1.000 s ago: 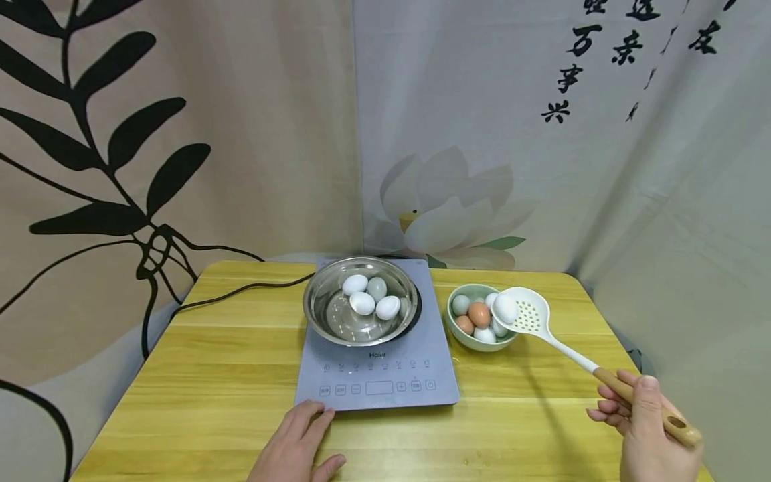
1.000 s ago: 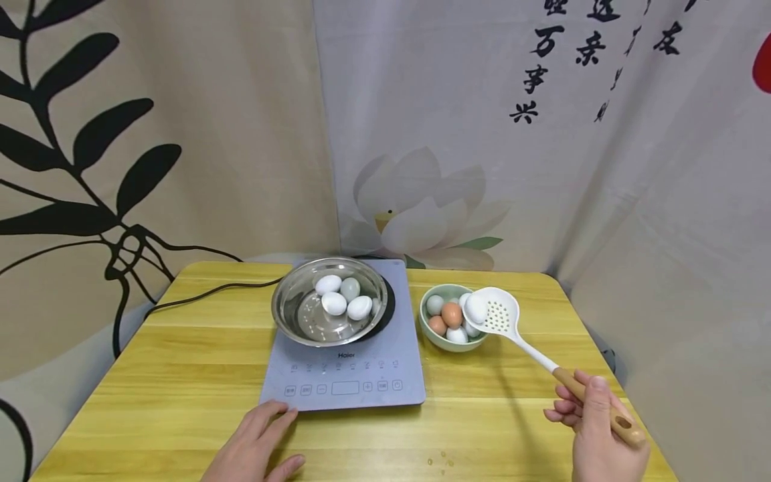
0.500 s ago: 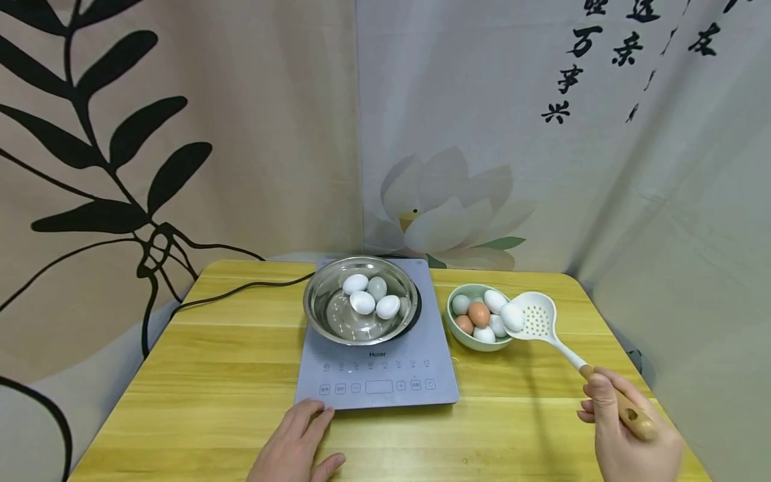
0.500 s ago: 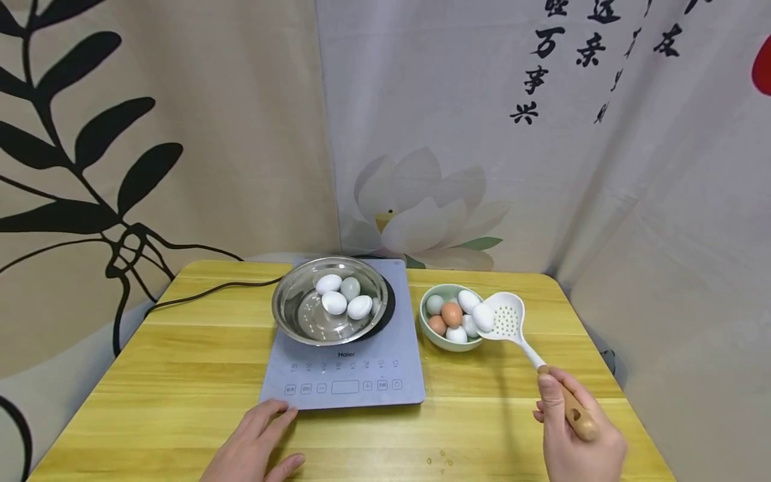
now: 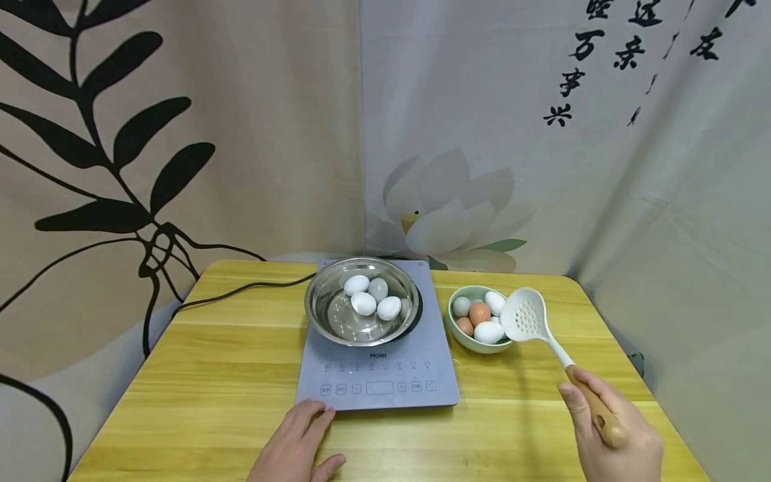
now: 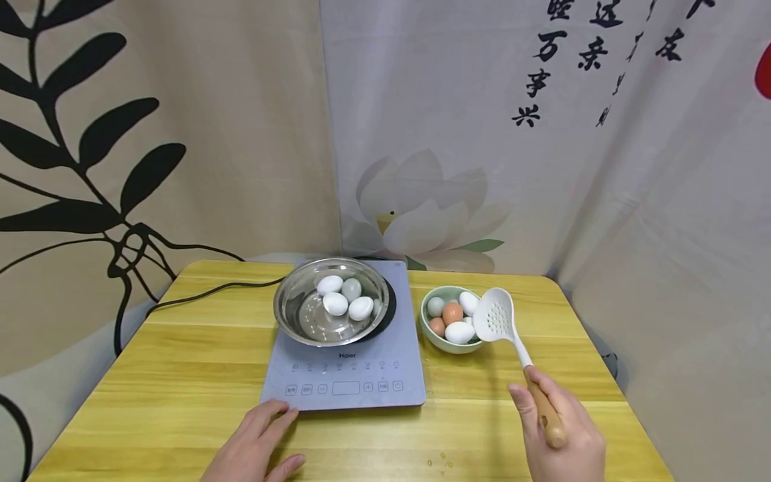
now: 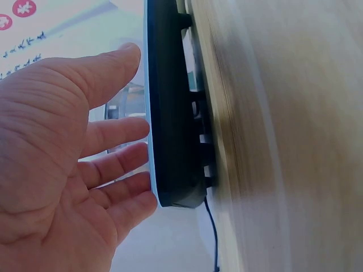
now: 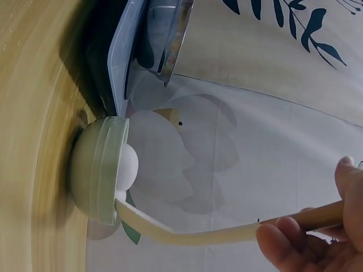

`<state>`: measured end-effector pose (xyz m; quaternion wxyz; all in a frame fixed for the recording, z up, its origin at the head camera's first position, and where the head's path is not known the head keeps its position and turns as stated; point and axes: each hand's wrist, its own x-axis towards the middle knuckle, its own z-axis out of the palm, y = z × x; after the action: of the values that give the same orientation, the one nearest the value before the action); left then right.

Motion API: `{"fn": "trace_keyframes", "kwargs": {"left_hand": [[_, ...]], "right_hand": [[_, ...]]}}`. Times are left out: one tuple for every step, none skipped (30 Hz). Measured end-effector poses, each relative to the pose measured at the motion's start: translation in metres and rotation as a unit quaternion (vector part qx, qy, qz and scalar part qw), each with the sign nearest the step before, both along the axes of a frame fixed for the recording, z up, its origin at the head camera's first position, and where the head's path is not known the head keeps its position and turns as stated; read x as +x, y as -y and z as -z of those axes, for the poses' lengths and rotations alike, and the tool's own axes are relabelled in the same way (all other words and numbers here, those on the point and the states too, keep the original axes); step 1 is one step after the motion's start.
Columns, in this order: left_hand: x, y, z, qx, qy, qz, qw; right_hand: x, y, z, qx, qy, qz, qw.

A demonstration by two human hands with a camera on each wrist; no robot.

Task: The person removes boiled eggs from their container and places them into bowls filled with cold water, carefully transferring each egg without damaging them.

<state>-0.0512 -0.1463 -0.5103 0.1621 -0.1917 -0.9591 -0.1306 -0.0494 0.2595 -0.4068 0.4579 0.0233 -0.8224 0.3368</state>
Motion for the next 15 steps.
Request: {"fn": "trace_keyframes", "kwargs": {"left_hand": [[0.0, 0.0, 0.0, 0.0, -0.004, 0.001, 1.0], [0.0, 0.0, 0.001, -0.001, -0.007, 0.001, 1.0], [0.0, 0.0, 0.001, -0.001, -0.009, 0.002, 1.0], [0.0, 0.001, 0.002, 0.0, -0.011, 0.003, 0.9999], [-0.001, 0.001, 0.002, 0.0, -0.014, 0.004, 0.9999], [-0.001, 0.001, 0.003, 0.0, -0.018, 0.005, 0.9998], [-0.001, 0.001, 0.004, -0.001, -0.023, 0.006, 0.9997], [-0.001, 0.002, 0.005, -0.001, -0.029, 0.008, 0.9995], [-0.001, 0.002, 0.005, 0.0, -0.03, 0.009, 0.9995], [-0.001, 0.002, 0.005, -0.001, -0.035, 0.01, 0.9993], [-0.001, 0.002, 0.006, -0.001, -0.036, 0.01, 0.9993], [-0.001, 0.002, 0.006, 0.0, -0.037, 0.01, 0.9993], [-0.001, 0.002, 0.005, 0.0, -0.037, 0.01, 0.9992], [-0.001, 0.002, 0.005, 0.001, -0.035, 0.01, 0.9993], [-0.001, 0.002, 0.004, 0.001, -0.031, 0.01, 0.9995]], "right_hand": [[-0.001, -0.001, 0.002, 0.007, -0.019, -0.012, 0.9997], [-0.002, -0.002, 0.004, 0.016, -0.04, -0.021, 0.9989], [-0.004, -0.002, 0.006, 0.02, -0.065, -0.031, 0.9972], [-0.006, -0.001, 0.007, 0.025, -0.087, -0.039, 0.9951], [-0.007, -0.001, 0.007, 0.024, -0.1, -0.044, 0.9937], [-0.008, 0.0, 0.007, 0.023, -0.113, -0.048, 0.9922], [-0.009, 0.001, 0.007, 0.018, -0.124, -0.051, 0.9908], [-0.009, 0.002, 0.006, 0.013, -0.133, -0.053, 0.9896], [-0.009, 0.003, 0.005, 0.004, -0.142, -0.059, 0.9881], [-0.009, 0.004, 0.004, -0.004, -0.147, -0.063, 0.9871], [-0.008, 0.005, 0.004, -0.016, -0.147, -0.064, 0.9869], [-0.007, 0.006, 0.003, -0.037, -0.142, -0.065, 0.987], [-0.004, 0.008, 0.001, -0.06, -0.129, -0.059, 0.9881], [-0.002, 0.009, -0.001, -0.09, -0.108, -0.046, 0.989], [0.001, 0.011, -0.003, -0.126, -0.089, -0.037, 0.9873]]}}
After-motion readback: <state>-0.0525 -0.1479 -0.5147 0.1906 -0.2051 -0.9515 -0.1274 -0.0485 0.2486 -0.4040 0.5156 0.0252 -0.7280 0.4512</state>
